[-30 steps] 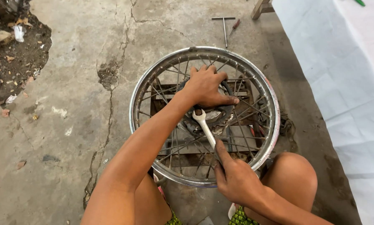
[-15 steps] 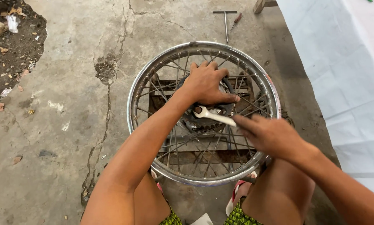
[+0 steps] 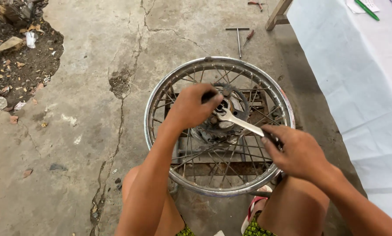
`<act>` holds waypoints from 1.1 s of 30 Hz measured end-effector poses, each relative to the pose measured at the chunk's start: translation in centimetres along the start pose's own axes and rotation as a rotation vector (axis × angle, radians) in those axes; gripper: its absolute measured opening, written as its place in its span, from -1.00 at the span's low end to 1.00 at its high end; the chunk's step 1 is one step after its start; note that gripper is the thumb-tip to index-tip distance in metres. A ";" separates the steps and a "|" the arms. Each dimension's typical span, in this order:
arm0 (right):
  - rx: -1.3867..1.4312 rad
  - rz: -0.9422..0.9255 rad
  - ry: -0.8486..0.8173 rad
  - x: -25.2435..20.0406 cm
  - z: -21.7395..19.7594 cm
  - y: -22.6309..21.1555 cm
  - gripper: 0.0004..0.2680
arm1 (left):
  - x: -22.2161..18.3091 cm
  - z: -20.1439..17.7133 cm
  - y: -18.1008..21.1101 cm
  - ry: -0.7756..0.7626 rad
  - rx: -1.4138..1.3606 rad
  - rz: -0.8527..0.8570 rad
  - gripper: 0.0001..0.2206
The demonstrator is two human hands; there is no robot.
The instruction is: Loosening or tightening bolts on a motorcycle wheel sprocket using a wrench
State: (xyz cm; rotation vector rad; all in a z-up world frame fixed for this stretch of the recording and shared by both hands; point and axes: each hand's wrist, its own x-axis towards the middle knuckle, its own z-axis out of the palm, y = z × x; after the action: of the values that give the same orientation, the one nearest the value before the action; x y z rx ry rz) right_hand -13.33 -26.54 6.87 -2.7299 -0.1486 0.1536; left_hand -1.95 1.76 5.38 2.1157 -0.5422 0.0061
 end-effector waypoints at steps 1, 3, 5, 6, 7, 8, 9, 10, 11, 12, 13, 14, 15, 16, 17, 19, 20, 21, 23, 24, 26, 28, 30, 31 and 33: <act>0.003 0.004 0.001 -0.4 0.0 -1.4 -0.70 | -0.7 -0.7 0.5 -0.005 0.001 0.002 -0.70; 0.050 0.244 -0.228 -1.2 0.1 -4.0 -0.71 | -2.2 -1.9 1.6 -0.122 0.024 -0.020 -0.74; 0.069 0.288 -0.283 -1.8 0.7 -5.3 -0.69 | -2.5 -2.0 2.0 -0.187 0.033 -0.030 -0.71; 0.087 0.326 -0.340 -2.0 1.0 -6.0 -0.68 | -2.7 -2.2 2.1 -0.246 0.042 -0.044 -0.67; 0.086 0.326 -0.338 -2.1 1.4 -6.3 -0.68 | -2.7 -2.1 2.2 -0.245 0.042 -0.041 -0.67; 0.094 0.308 -0.341 -2.2 1.8 -6.5 -0.65 | -2.8 -2.0 2.2 -0.282 0.060 -0.043 -0.65; 0.102 0.288 -0.346 -2.3 2.2 -6.7 -0.61 | -2.8 -2.0 2.1 -0.318 0.079 -0.048 -0.64; 0.102 0.287 -0.346 -2.5 2.2 -7.2 -0.61 | -2.5 -1.4 1.4 -0.317 0.080 -0.048 -0.64; 0.093 0.223 -0.307 -2.9 2.1 -7.8 -0.56 | -2.4 -0.8 0.7 -0.273 0.132 -0.011 -0.64; 0.084 0.159 -0.265 -3.3 2.0 -8.4 -0.51 | -2.2 -0.3 0.0 -0.229 0.183 0.025 -0.64; 0.083 0.158 -0.265 -3.2 1.8 -9.3 -0.51 | -2.3 -0.4 0.2 -0.228 0.184 0.025 -0.64; 0.059 0.184 -0.325 -3.1 1.6 -10.2 -0.50 | -2.3 -0.6 0.4 -0.272 0.196 0.009 -0.61; 0.035 0.208 -0.383 -3.0 1.4 -11.1 -0.49 | -2.4 -0.8 0.6 -0.315 0.209 -0.008 -0.58; 0.034 0.205 -0.382 -3.1 1.5 -11.6 -0.49 | -2.4 -0.8 0.5 -0.311 0.210 -0.008 -0.58; 0.098 0.228 -0.357 -3.3 1.8 -12.0 -0.48 | -2.5 -0.9 0.3 -0.304 0.192 0.012 -0.56; 0.166 0.250 -0.335 -3.9 2.7 -12.5 -0.47 | -2.6 -0.8 -0.2 -0.298 0.178 0.028 -0.53; 0.280 0.260 -0.227 -4.3 3.3 -12.6 -0.48 | -2.6 -0.8 -0.5 -0.288 0.176 0.062 -0.52; 0.394 0.271 -0.118 -4.7 4.0 -12.6 -0.48 | -2.6 -0.7 -0.8 -0.279 0.175 0.096 -0.51; 0.428 0.325 -0.164 -4.4 3.9 -13.8 -0.48 | -2.6 -0.6 -1.2 -0.265 0.171 0.115 -0.52; 0.456 0.379 -0.210 -4.3 3.9 -14.5 -0.47 | -2.6 -0.5 -1.5 -0.248 0.165 0.137 -0.52; 0.646 0.411 -0.225 -4.3 5.4 -14.6 -0.45 | -2.6 -0.7 -0.7 -0.271 0.165 0.075 -0.54; 0.831 0.440 -0.237 -4.3 7.0 -14.4 -0.42 | -2.6 -0.7 -0.3 -0.290 0.164 0.013 -0.55; 1.100 0.367 -0.131 -4.4 8.9 -14.0 -0.48 | -2.6 -0.7 -0.2 -0.270 0.165 0.010 -0.62; 1.100 0.366 -0.134 -4.2 9.8 -13.5 -0.48 | -2.6 -0.7 0.0 -0.269 0.166 0.007 -0.62; 1.359 0.388 -0.117 -4.0 11.6 -12.6 -0.53 | -2.4 -0.6 0.4 -0.256 0.191 -0.073 -0.69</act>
State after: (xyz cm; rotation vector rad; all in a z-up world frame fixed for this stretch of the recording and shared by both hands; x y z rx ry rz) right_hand -19.81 -11.04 1.66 -1.3621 0.3439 0.3569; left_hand -4.19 2.95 5.54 2.3381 -0.6349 -0.2672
